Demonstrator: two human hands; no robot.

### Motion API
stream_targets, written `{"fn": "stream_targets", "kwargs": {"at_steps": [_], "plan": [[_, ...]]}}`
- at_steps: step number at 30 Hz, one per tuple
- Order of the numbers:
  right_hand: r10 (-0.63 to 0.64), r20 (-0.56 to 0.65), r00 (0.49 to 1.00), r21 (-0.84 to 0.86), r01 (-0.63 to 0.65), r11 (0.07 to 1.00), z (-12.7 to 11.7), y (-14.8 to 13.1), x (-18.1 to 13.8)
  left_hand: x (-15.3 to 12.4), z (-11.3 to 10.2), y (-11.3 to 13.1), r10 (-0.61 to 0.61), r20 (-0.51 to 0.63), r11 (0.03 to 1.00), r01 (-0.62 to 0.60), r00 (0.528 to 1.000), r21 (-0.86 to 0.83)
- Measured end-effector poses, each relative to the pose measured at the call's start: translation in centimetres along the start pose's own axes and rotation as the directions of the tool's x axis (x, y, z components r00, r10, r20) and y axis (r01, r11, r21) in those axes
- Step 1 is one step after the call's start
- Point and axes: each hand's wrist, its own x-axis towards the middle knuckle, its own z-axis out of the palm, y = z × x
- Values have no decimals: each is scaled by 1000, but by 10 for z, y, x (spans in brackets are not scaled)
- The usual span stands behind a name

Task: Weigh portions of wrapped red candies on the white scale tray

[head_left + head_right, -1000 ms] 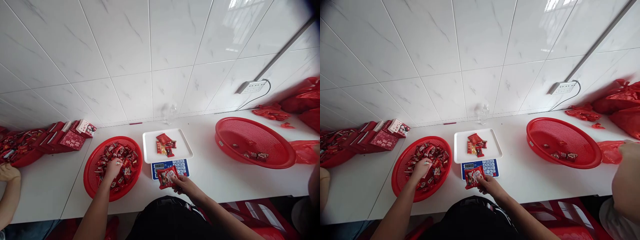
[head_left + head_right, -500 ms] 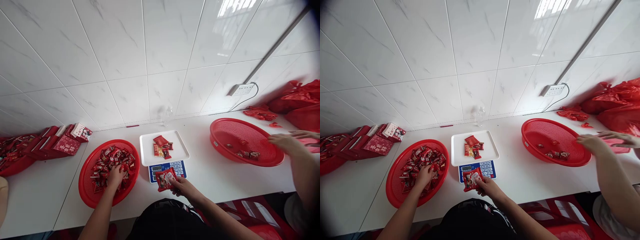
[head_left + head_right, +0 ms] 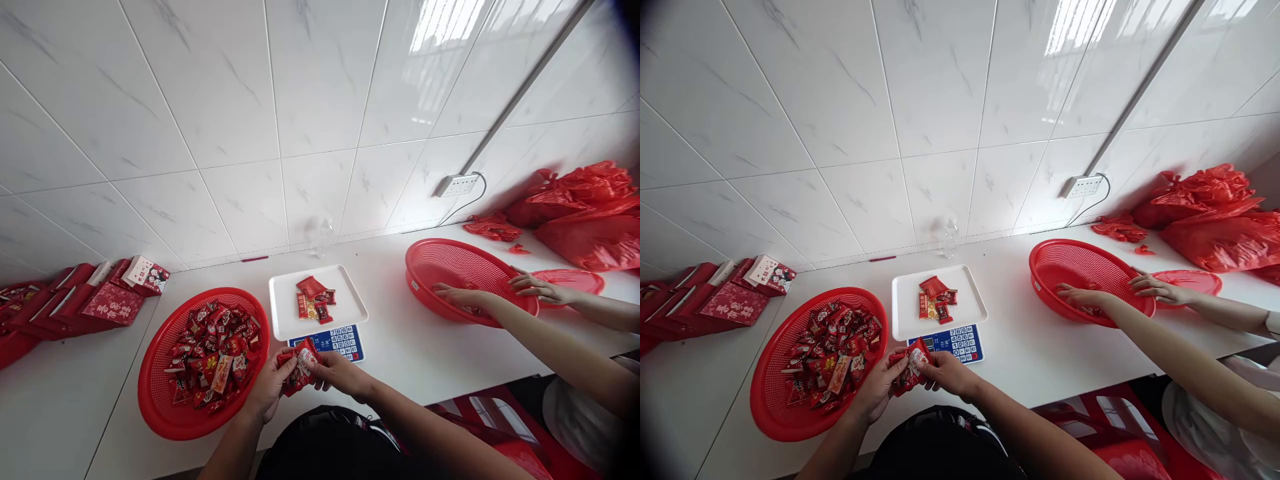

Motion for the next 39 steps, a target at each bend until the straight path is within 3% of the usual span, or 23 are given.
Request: {"fn": "stream_targets", "kwargs": {"at_steps": [2,4,6,9,13,19,34,39], "plan": [[-9,-74,997,-109,1,994,-14,-1,7,2,-5,0,0,-59,998,-3,998,-62],[-58,-251,966,-296,-19,955,-34,-3,16,3,-15,2,-35,-110,996,25,993,-88],[-156,-409,899,-551,-107,828,-56,-6,27,1,-23,6,-81,-161,994,67,984,-90],[-213,-483,849,-750,-276,601,-84,-9,46,-3,-26,9,-113,-213,991,93,971,-98],[-127,-525,842,-751,-388,534,-105,-6,66,-8,-18,11,-125,-203,985,98,971,-140],[-74,-541,838,-758,-447,476,-108,1,75,-9,-13,12,-135,-175,983,109,975,-150],[-219,-463,859,-824,-326,463,-104,12,56,-1,-17,5,-115,-128,988,101,985,-115],[-260,-488,833,-817,-331,473,-92,5,58,-3,-16,6,-136,-139,988,124,981,-87]]}}
